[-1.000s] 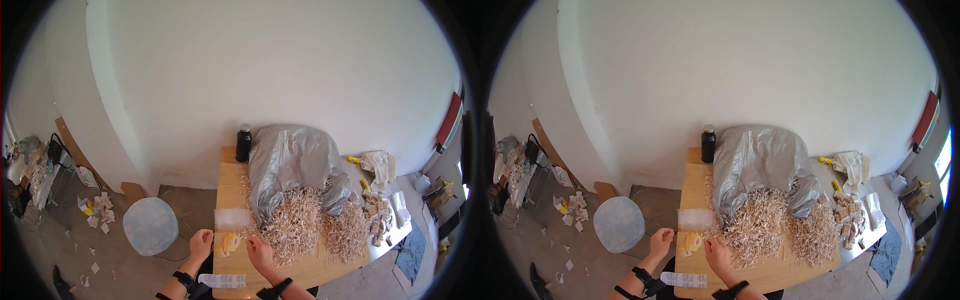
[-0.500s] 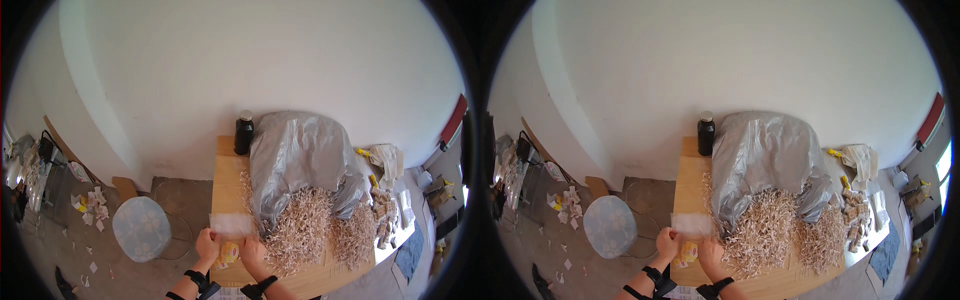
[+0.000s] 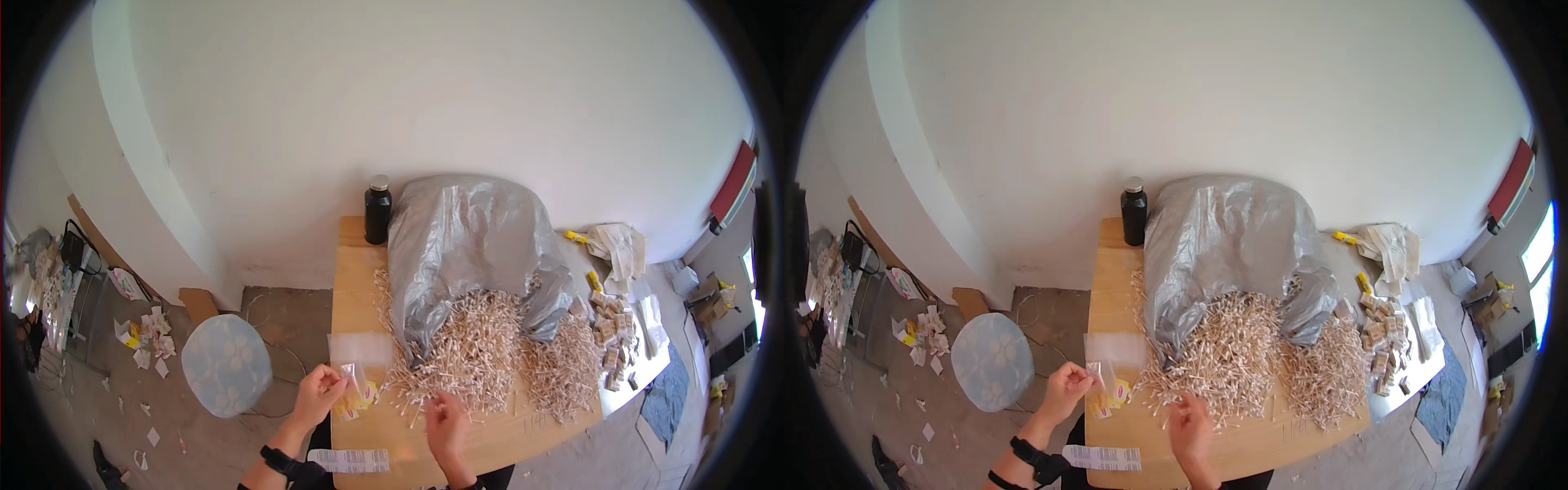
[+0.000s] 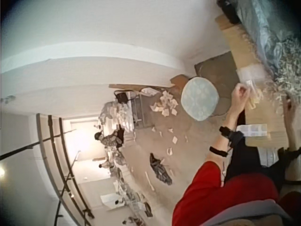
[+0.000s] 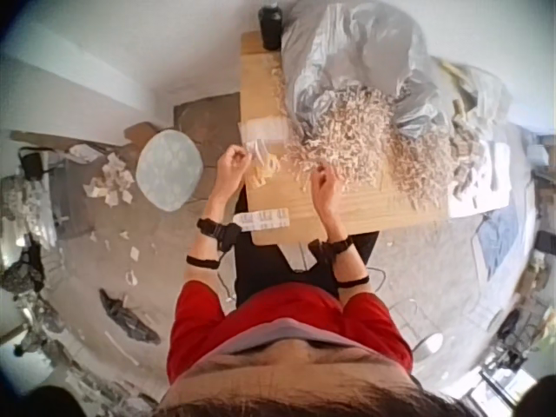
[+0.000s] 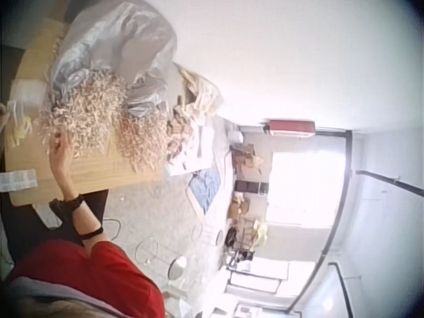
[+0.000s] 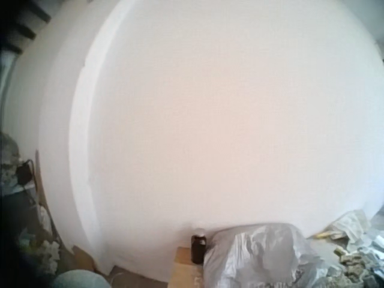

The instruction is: Packaging small white swabs or items into a plastic tray.

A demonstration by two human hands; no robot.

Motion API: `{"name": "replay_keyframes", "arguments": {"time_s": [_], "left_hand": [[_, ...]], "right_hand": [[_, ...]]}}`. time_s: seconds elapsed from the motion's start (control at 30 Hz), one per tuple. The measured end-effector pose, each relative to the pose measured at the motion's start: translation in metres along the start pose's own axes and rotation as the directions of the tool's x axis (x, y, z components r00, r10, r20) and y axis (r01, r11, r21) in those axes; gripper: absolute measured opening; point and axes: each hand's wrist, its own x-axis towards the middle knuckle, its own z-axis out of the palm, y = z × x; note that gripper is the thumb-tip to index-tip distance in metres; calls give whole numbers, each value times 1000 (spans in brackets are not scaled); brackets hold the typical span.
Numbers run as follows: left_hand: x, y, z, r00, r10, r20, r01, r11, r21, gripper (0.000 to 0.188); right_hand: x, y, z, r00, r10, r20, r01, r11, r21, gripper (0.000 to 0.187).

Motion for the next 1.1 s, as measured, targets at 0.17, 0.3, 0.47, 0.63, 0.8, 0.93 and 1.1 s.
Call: {"name": "replay_keyframes", "arguments": {"time_s": [0.17,0.3,0.47,0.63,0.8,0.93,1.1], "left_hand": [[-67,55,-12,987,-77,144,107,971,-214,9],[-112,57,-21,987,-88,134,119,963,-241,9],[-166,45,-18,984,-55,-167,53,998,-17,11],[-221,77,22,926,281,-252,-97,823,560,15],[-238,68,44,942,249,-227,-110,863,494,14],[-241,55,32,942,136,-305,19,890,455,13],[-241,46,17,954,129,-270,-9,914,404,10]], "right_hand": [[-15,4,34,629,109,770,-724,444,528,33],[-62,-4,37,529,-20,849,-823,234,518,25],[-111,-15,28,727,-47,685,-538,581,611,18],[-136,-18,27,833,81,547,-404,765,502,15],[-159,-25,30,903,-146,404,42,966,254,17],[-167,-35,25,814,-444,373,421,895,148,12],[-170,-41,23,818,-388,424,283,914,292,12]]}}
